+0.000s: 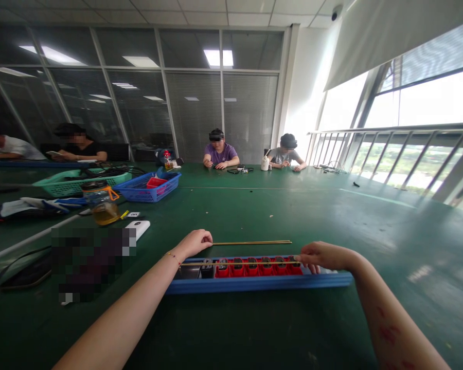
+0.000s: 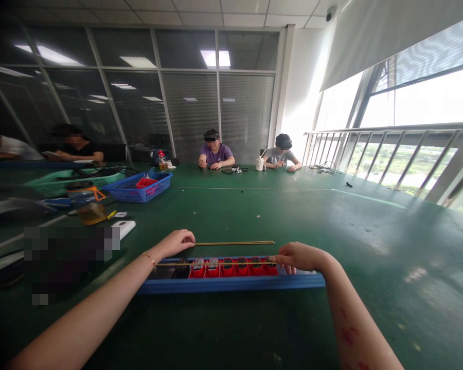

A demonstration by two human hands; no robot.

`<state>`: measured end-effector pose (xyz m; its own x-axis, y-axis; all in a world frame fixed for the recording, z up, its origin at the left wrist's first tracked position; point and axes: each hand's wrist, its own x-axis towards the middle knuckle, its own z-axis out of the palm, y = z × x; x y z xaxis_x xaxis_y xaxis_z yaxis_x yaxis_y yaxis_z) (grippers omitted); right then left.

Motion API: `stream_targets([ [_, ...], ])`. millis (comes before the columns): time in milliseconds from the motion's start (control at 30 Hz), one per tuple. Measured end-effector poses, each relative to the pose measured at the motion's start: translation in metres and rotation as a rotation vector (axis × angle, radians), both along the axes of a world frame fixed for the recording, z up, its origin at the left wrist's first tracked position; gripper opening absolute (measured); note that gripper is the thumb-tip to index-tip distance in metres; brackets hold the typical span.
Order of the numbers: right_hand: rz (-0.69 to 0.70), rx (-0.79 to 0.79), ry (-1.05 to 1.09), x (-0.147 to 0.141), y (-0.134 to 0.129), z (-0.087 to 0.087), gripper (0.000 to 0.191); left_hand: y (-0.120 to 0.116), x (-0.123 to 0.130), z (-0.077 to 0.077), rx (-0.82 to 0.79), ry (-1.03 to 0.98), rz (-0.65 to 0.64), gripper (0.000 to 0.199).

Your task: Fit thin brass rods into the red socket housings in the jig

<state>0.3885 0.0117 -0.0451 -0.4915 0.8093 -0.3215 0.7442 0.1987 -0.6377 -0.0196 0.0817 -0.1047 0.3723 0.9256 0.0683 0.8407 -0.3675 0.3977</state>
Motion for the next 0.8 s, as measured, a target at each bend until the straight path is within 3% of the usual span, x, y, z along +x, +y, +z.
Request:
stream_targets([
  [367, 0.048, 0.088, 0.13, -0.003, -0.005, 0.008, 0.04, 0.001, -0.001, -0.003, -0.001, -0.014, 0.006, 0.024],
  [633, -0.418, 0.406, 0.521, 0.029, 0.011, -0.001, 0.042, 0.001, -0.002, -0.004, 0.01, -0.03, -0.001, 0.023],
  [800, -0.508, 0.39, 0.622, 0.061, 0.017, -0.015, 0.039, 0.001, -0.003, -0.004, 0.017, -0.041, -0.01, 0.022],
])
